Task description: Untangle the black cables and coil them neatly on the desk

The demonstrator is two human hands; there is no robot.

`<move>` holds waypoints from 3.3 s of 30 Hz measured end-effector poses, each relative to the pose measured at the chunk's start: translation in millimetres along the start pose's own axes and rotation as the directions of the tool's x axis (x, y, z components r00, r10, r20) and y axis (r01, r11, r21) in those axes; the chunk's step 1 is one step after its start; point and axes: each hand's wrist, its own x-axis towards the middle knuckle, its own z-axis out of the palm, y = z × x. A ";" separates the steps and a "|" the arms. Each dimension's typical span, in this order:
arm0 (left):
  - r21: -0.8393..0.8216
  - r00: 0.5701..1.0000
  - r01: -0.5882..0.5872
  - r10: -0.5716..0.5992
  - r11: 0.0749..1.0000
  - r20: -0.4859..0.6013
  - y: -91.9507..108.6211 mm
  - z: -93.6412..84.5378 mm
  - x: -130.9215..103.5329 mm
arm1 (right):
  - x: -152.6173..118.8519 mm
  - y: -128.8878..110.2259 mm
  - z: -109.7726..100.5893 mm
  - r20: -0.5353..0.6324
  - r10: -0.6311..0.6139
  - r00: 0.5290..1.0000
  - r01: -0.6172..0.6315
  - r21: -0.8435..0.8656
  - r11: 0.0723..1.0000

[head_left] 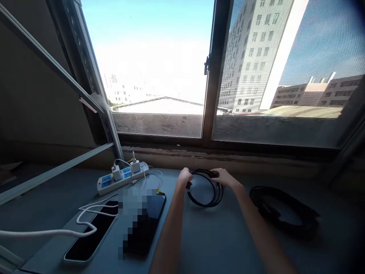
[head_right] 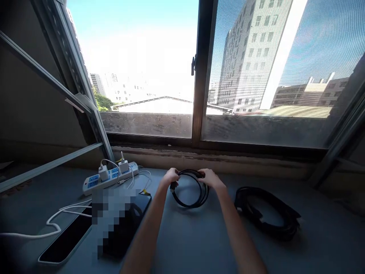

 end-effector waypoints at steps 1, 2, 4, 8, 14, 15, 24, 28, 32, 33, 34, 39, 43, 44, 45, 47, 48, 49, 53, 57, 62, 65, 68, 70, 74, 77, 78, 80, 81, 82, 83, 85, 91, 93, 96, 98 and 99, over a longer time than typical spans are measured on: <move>0.000 1.000 0.001 -0.001 1.000 0.000 -1.0 0.5 1.4 | 0.1 -1.0 1.1 0.001 0.014 1.000 -0.014 -0.022 1.000; -0.003 1.000 -0.002 0.002 1.000 -0.001 -1.2 1.0 2.5 | 0.1 -2.6 1.8 -0.003 0.025 1.000 -0.025 -0.046 0.999; -0.018 1.000 -0.027 0.027 0.999 -0.004 0.9 2.0 3.4 | -0.4 -7.2 2.3 -0.018 0.036 0.999 -0.037 -0.096 0.995; -0.099 0.988 -0.156 0.157 0.983 0.001 10.7 1.7 -1.1 | -2.1 -17.5 1.1 -0.052 0.024 0.998 -0.033 -0.175 0.984; -0.269 0.945 -0.305 0.325 0.914 0.034 21.5 1.6 -11.8 | -6.8 -28.2 -5.5 -0.070 -0.021 0.997 0.003 -0.255 0.967; -0.301 0.939 -0.317 0.341 0.900 0.032 22.5 1.9 -12.7 | -8.4 -29.5 -7.2 -0.080 -0.030 0.996 0.008 -0.262 0.965; -0.500 0.886 -0.364 0.458 0.786 0.074 29.8 -9.3 -24.0 | -16.5 -37.8 -10.4 -0.223 -0.131 0.966 0.086 -0.203 0.975; -0.465 0.885 -0.377 0.459 0.801 0.073 35.4 -14.9 -38.8 | -13.4 -36.3 -6.6 -0.211 -0.166 0.963 0.139 -0.136 0.981; -0.404 0.889 -0.394 0.454 0.826 0.062 42.9 -16.2 -52.8 | -15.4 -38.2 -7.7 -0.202 -0.206 0.958 0.191 -0.091 0.977; -0.395 0.887 -0.403 0.459 0.826 0.054 44.4 -16.2 -55.4 | -16.7 -39.7 -8.9 -0.207 -0.215 0.954 0.201 -0.090 0.976; -0.387 0.885 -0.414 0.464 0.824 0.042 45.6 -16.2 -57.3 | -18.1 -41.5 -10.4 -0.213 -0.224 0.951 0.208 -0.094 0.974; -0.381 0.874 -0.451 0.486 0.807 -0.007 46.6 -16.9 -59.8 | -23.4 -49.8 -16.7 -0.258 -0.240 0.936 0.207 -0.148 0.967; -0.401 0.869 -0.464 0.494 0.790 -0.031 44.0 -19.3 -56.4 | -27.1 -54.0 -18.2 -0.298 -0.244 0.923 0.195 -0.183 0.964; -0.407 0.870 -0.466 0.492 0.786 -0.048 43.2 -20.2 -55.3 | -28.5 -55.1 -18.7 -0.311 -0.248 0.917 0.196 -0.190 0.962; -0.414 0.871 -0.468 0.487 0.781 -0.065 42.3 -21.1 -54.1 | -30.0 -56.4 -19.5 -0.326 -0.255 0.910 0.199 -0.196 0.960; -0.436 0.874 -0.466 0.478 0.770 -0.089 40.4 -23.3 -51.7 | -33.7 -59.2 -22.3 -0.365 -0.276 0.889 0.213 -0.204 0.956; -0.453 0.875 -0.462 0.475 0.763 -0.093 39.5 -24.6 -50.6 | -35.6 -60.7 -24.3 -0.387 -0.289 0.876 0.223 -0.206 0.953; -0.473 0.876 -0.458 0.474 0.753 -0.092 38.6 -25.9 -49.7 | -37.6 -62.0 -26.4 -0.410 -0.302 0.861 0.235 -0.207 0.950; -0.582 0.869 -0.431 0.490 0.689 -0.063 37.0 -30.7 -47.7 | -43.4 -66.2 -34.4 -0.482 -0.357 0.800 0.304 -0.188 0.934; -0.685 0.854 -0.391 0.521 0.614 -0.021 39.8 -31.2 -47.8 | -45.3 -68.8 -37.2 -0.551 -0.388 0.739 0.355 -0.172 0.919; -0.730 0.864 -0.366 0.502 0.577 -0.037 43.4 -28.7 -48.1 | -45.7 -71.6 -36.2 -0.622 -0.380 0.685 0.331 -0.200 0.922; -0.726 0.868 -0.378 0.493 0.574 -0.063 43.7 -28.8 -50.1 | -45.5 -72.3 -35.4 -0.637 -0.359 0.682 0.308 -0.195 0.931; -0.722 0.865 -0.385 0.497 0.575 -0.066 44.0 -28.7 -52.7 | -44.7 -72.1 -35.0 -0.650 -0.321 0.689 0.281 -0.169 0.945; -0.729 0.865 -0.386 0.496 0.565 -0.073 44.9 -27.6 -53.7 | -43.9 -71.3 -35.2 -0.654 -0.303 0.693 0.281 -0.142 0.949; -0.784 0.863 -0.361 0.500 0.505 -0.076 49.1 -25.5 -54.8 | -43.0 -69.0 -38.2 -0.657 -0.287 0.697 0.347 -0.041 0.937; -0.841 0.855 -0.316 0.515 0.440 -0.052 53.2 -28.3 -57.9 | -45.2 -68.8 -42.6 -0.619 -0.252 0.744 0.419 0.138 0.898; -0.858 0.852 -0.303 0.521 0.414 -0.050 54.5 -30.2 -59.5 | -46.5 -69.5 -44.1 -0.597 -0.229 0.769 0.445 0.241 0.863; -0.886 0.846 -0.293 0.530 0.360 -0.064 56.5 -34.2 -63.3 | -49.3 -72.4 -46.2 -0.560 -0.187 0.807 0.479 0.435 0.762; -0.899 0.844 -0.290 0.531 0.330 -0.077 57.4 -36.0 -65.3 | -50.7 -74.4 -46.6 -0.552 -0.168 0.817 0.488 0.507 0.710; -0.913 0.842 -0.283 0.532 0.295 -0.089 58.2 -37.3 -67.3 | -52.1 -76.7 -46.7 -0.551 -0.153 0.821 0.496 0.553 0.670; -0.927 0.839 -0.271 0.535 0.259 -0.096 59.0 -38.1 -69.4 | -53.4 -79.1 -46.5 -0.555 -0.144 0.819 0.503 0.575 0.646; -0.950 0.823 -0.248 0.559 0.189 -0.103 61.1 -37.4 -73.5 | -56.3 -84.0 -46.1 -0.559 -0.123 0.820 0.519 0.634 0.574; -0.949 0.798 -0.283 0.583 0.140 -0.152 72.2 -21.5 -83.8 | -69.1 -93.3 -54.9 -0.566 -0.083 0.820 0.550 0.738 0.392; -0.932 0.794 -0.331 0.577 0.147 -0.192 75.7 -15.0 -85.4 | -72.5 -93.7 -58.9 -0.571 -0.072 0.817 0.554 0.745 0.372; -0.913 0.771 -0.382 0.593 0.139 -0.232 78.7 -9.4 -86.9 | -74.2 -92.0 -61.7 -0.618 -0.042 0.785 0.585 0.716 0.380; -0.917 0.753 -0.377 0.619 0.130 -0.222 79.1 -10.1 -88.2 | -74.0 -90.0 -61.9 -0.664 -0.012 0.748 0.612 0.682 0.400; -0.923 0.745 -0.363 0.634 0.127 -0.206 78.8 -11.8 -89.0 | -73.8 -88.8 -62.0 -0.690 0.002 0.724 0.621 0.653 0.433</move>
